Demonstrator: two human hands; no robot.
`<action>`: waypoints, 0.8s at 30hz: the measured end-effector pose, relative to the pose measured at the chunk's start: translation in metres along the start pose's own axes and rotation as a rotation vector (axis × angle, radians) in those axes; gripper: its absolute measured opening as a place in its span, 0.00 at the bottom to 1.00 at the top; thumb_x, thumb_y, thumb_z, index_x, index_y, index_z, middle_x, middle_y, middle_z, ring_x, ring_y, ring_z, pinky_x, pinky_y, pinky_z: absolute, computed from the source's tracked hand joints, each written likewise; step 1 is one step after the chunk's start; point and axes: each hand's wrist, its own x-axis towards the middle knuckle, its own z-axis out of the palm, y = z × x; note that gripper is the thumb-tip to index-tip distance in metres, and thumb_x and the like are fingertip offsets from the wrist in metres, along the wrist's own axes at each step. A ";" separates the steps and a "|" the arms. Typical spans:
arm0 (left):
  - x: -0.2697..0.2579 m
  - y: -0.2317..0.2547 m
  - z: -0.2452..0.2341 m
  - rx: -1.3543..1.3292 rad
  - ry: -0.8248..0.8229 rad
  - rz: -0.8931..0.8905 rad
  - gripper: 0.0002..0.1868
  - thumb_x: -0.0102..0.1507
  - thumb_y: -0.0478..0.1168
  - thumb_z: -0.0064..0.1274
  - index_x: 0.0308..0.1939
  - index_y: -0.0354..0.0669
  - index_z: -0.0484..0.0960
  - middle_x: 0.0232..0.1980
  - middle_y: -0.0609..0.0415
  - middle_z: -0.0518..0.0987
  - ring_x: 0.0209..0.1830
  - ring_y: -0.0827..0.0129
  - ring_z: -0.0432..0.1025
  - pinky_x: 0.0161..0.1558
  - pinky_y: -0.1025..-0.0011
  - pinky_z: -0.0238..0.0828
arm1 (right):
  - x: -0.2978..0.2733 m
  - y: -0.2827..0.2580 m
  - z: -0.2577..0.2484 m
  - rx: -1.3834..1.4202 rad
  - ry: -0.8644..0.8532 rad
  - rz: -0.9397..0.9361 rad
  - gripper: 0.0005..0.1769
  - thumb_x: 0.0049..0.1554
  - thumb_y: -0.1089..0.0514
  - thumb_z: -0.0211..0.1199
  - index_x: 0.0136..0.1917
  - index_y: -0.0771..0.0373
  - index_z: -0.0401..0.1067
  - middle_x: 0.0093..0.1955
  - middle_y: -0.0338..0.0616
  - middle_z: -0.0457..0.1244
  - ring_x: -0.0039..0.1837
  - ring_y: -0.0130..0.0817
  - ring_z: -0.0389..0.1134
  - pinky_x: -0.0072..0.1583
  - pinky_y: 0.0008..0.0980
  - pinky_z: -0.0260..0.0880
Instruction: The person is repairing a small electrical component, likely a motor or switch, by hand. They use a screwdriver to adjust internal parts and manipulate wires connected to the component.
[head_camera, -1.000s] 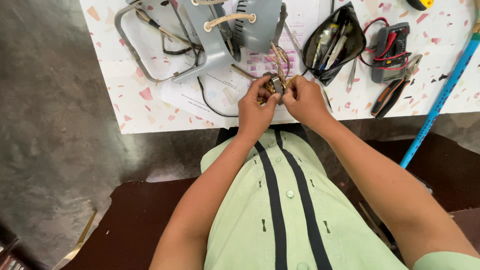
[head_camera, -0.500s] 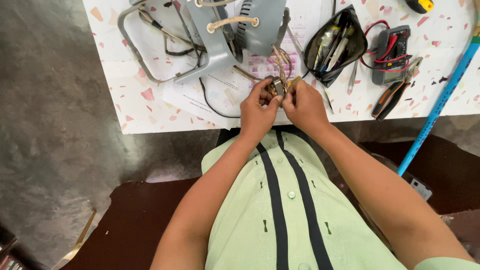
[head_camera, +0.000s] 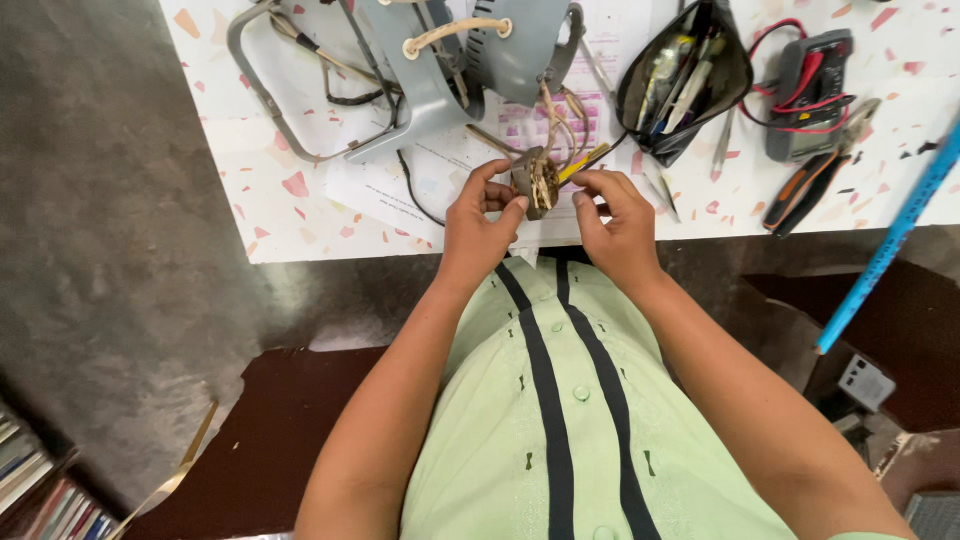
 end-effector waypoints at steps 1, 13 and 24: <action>-0.003 0.008 -0.001 -0.052 0.011 -0.034 0.25 0.69 0.35 0.63 0.70 0.48 0.77 0.46 0.49 0.84 0.47 0.65 0.83 0.37 0.65 0.87 | 0.001 -0.005 0.003 0.053 -0.033 -0.003 0.13 0.64 0.69 0.69 0.62 0.61 0.81 0.54 0.47 0.71 0.54 0.41 0.76 0.48 0.34 0.79; 0.000 0.012 -0.014 -0.016 0.159 -0.134 0.11 0.70 0.36 0.58 0.57 0.40 0.84 0.50 0.40 0.86 0.46 0.66 0.83 0.43 0.67 0.89 | -0.003 0.004 0.044 0.098 -0.109 -0.257 0.15 0.63 0.63 0.74 0.63 0.55 0.85 0.58 0.43 0.74 0.58 0.48 0.71 0.58 0.43 0.76; 0.035 -0.012 -0.055 0.392 -0.041 -0.146 0.07 0.69 0.37 0.60 0.51 0.42 0.89 0.42 0.48 0.90 0.39 0.70 0.86 0.37 0.70 0.88 | 0.000 0.013 0.056 0.087 -0.139 -0.328 0.08 0.62 0.64 0.73 0.53 0.54 0.85 0.54 0.40 0.75 0.52 0.45 0.70 0.56 0.39 0.74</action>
